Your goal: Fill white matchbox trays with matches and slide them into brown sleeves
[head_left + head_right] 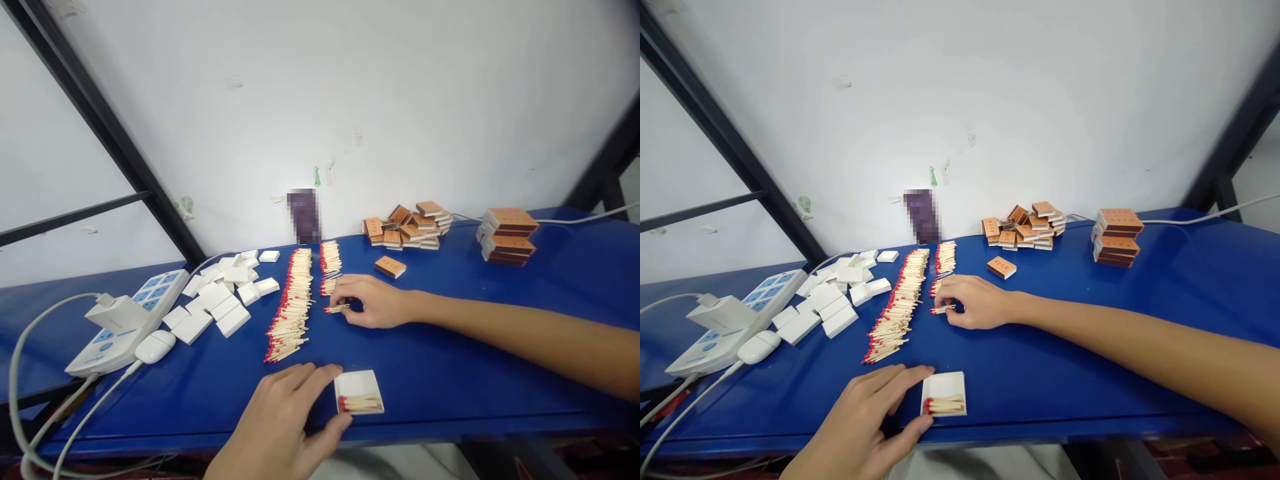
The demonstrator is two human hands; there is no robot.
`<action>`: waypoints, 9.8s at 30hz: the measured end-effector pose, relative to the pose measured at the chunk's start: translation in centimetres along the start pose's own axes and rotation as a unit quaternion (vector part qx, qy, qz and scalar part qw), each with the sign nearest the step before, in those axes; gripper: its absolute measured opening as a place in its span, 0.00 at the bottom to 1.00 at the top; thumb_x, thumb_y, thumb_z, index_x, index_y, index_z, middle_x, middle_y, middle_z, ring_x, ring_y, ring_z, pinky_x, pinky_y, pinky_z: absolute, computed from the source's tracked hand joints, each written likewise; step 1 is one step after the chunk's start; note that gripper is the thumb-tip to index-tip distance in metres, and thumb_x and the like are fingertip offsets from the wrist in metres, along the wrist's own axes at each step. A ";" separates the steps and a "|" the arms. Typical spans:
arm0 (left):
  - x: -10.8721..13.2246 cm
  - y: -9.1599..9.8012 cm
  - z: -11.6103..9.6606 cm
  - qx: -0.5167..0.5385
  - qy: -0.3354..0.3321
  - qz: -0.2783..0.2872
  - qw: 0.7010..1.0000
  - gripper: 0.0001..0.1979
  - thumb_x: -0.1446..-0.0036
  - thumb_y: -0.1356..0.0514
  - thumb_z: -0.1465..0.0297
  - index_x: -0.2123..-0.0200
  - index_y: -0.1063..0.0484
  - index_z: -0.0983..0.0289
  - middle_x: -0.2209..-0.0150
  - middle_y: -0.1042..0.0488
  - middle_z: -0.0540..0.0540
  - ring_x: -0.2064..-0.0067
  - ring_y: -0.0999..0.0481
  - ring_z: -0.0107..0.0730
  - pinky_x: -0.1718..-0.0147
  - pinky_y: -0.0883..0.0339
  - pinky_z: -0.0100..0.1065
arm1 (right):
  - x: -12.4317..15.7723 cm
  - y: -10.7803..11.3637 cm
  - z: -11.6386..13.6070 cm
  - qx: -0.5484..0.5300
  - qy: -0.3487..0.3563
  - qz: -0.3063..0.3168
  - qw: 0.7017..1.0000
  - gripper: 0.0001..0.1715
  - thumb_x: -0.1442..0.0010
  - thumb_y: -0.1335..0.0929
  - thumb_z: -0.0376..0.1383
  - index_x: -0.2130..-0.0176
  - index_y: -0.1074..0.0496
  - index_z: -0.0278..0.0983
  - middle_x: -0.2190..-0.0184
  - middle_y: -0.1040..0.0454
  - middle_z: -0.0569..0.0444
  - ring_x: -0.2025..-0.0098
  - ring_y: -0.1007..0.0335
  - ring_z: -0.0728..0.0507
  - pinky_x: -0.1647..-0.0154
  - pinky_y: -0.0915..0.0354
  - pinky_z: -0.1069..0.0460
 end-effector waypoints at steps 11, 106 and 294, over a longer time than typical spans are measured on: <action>0.0 -0.1 0.1 0.003 -0.001 -0.001 1.000 0.19 0.37 0.38 0.65 0.44 0.33 0.57 0.60 0.23 0.52 0.61 0.21 0.41 0.62 0.26 0.39 | 0.1 -0.9 1.3 0.063 0.050 0.070 0.994 0.22 0.36 0.38 0.31 0.44 0.28 0.35 0.58 0.32 0.46 0.60 0.35 0.43 0.56 0.37 0.47; -0.1 0.0 0.2 0.005 0.004 -0.001 1.000 0.20 0.37 0.37 0.65 0.43 0.33 0.57 0.59 0.23 0.53 0.60 0.21 0.40 0.61 0.26 0.39 | 0.4 0.6 -1.7 0.118 -0.113 -0.039 0.986 0.10 0.39 0.36 0.32 0.62 0.25 0.36 0.67 0.28 0.53 0.66 0.33 0.46 0.64 0.43 0.52; 0.0 -0.1 0.0 0.003 -0.004 -0.002 1.000 0.18 0.36 0.39 0.64 0.44 0.32 0.58 0.61 0.24 0.53 0.62 0.22 0.39 0.63 0.27 0.37 | 0.0 0.1 0.0 0.054 -0.009 -0.010 0.998 0.15 0.35 0.36 0.33 0.51 0.25 0.34 0.55 0.24 0.45 0.53 0.29 0.40 0.48 0.35 0.44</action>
Point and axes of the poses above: each hand's wrist, its own x-axis away from the middle knuckle, its own y-axis out of the back of the hand, z = x × y, the point moved 10 cm from there along -x, towards the middle knuckle
